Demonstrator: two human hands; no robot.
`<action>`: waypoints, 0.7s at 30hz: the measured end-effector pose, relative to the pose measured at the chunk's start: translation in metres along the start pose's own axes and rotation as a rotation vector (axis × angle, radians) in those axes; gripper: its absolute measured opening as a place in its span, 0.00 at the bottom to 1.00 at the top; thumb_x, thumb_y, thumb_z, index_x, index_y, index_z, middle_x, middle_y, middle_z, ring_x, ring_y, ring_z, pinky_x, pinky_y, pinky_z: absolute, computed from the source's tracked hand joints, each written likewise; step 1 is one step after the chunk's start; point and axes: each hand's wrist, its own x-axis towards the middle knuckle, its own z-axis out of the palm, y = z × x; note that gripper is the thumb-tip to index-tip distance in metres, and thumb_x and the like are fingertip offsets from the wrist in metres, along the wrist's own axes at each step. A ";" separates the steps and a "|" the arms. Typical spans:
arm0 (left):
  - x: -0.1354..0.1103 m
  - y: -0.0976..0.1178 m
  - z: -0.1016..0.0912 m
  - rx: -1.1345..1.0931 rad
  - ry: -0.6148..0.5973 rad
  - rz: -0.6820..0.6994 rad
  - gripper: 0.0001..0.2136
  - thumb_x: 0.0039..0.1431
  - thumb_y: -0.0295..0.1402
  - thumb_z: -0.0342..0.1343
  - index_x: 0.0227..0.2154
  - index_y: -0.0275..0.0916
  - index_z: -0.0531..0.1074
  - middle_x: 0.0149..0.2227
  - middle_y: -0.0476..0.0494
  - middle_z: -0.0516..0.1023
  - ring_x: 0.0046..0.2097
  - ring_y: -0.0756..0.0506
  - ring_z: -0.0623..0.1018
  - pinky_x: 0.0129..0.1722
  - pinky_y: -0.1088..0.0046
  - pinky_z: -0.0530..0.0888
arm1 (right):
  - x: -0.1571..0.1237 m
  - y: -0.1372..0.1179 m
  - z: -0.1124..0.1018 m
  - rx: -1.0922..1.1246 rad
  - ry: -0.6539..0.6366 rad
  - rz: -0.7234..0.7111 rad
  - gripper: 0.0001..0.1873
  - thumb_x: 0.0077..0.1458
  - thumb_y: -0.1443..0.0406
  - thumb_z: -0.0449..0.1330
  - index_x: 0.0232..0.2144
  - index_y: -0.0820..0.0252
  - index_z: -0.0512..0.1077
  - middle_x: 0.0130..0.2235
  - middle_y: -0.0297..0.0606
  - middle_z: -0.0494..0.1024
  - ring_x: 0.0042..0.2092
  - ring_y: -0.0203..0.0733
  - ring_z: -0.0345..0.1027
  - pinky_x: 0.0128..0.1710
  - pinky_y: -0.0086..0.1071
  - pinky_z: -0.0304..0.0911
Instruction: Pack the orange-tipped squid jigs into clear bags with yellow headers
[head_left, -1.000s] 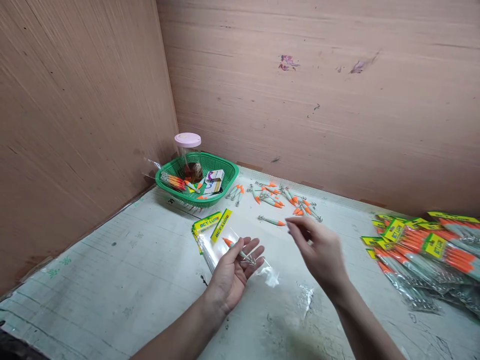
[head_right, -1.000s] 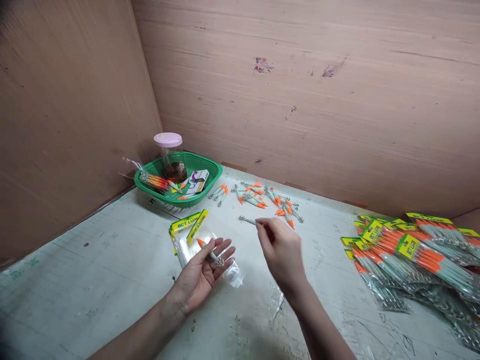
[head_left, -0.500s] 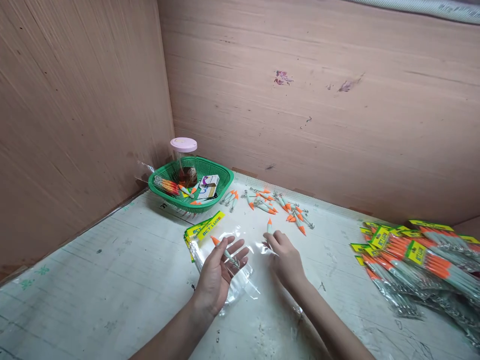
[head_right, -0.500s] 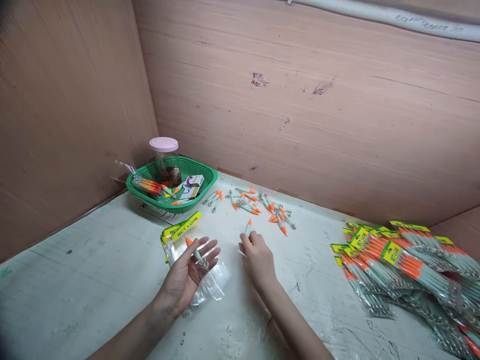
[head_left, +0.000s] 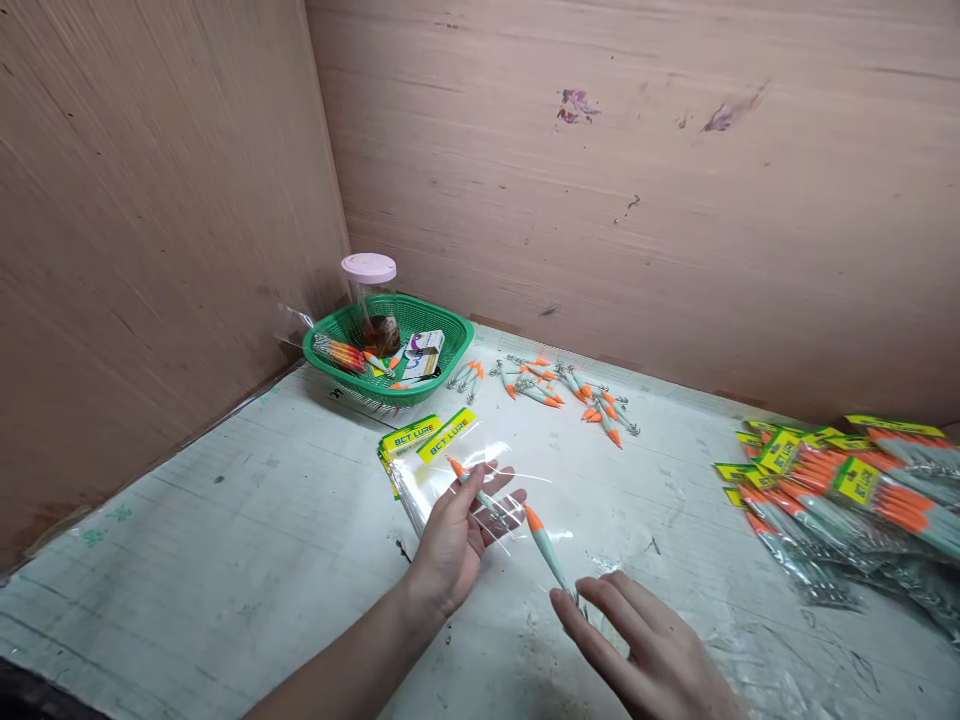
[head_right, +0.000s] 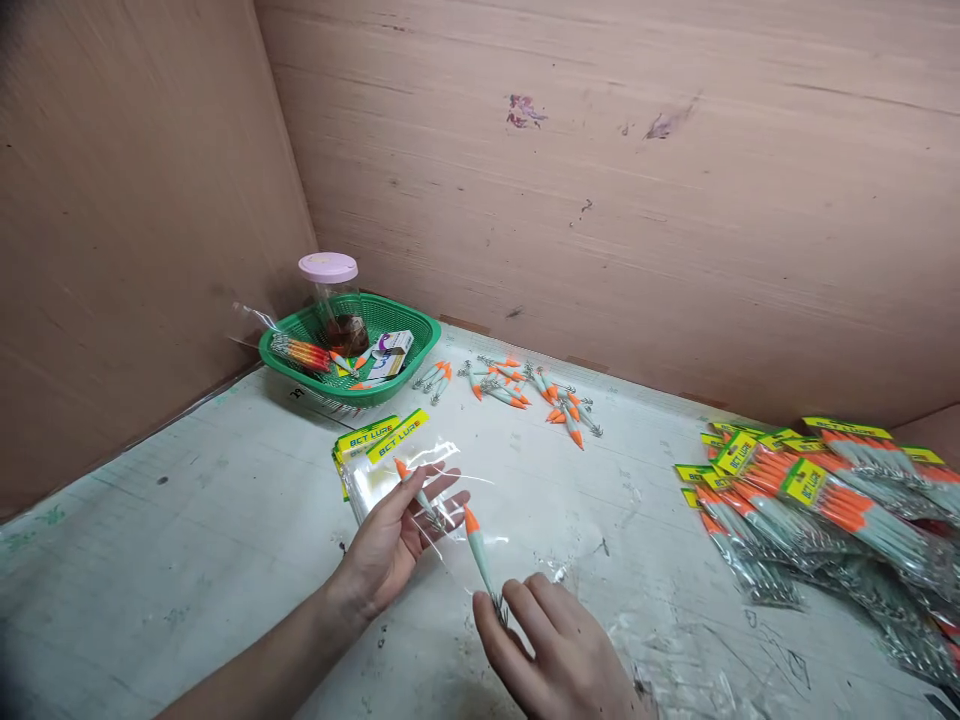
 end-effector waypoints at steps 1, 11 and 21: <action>-0.002 -0.001 0.001 0.015 -0.024 -0.025 0.10 0.57 0.33 0.55 0.40 0.36 0.70 0.44 0.37 0.77 0.39 0.41 0.80 0.37 0.66 0.77 | 0.004 0.000 0.001 -0.002 0.005 0.002 0.17 0.61 0.74 0.45 0.45 0.64 0.71 0.32 0.44 0.77 0.30 0.39 0.68 0.28 0.30 0.65; -0.011 -0.007 0.005 -0.063 -0.172 -0.138 0.12 0.58 0.33 0.54 0.42 0.31 0.71 0.37 0.36 0.79 0.38 0.41 0.80 0.40 0.66 0.76 | 0.020 -0.009 0.023 0.253 0.333 0.344 0.15 0.54 0.76 0.56 0.44 0.62 0.68 0.40 0.44 0.78 0.33 0.39 0.67 0.32 0.34 0.65; -0.013 -0.007 0.004 -0.097 -0.185 -0.167 0.11 0.57 0.34 0.55 0.39 0.33 0.72 0.39 0.38 0.79 0.37 0.41 0.80 0.37 0.63 0.77 | -0.001 0.002 0.029 0.140 0.300 0.238 0.15 0.54 0.78 0.56 0.44 0.65 0.71 0.48 0.51 0.75 0.41 0.46 0.67 0.37 0.42 0.65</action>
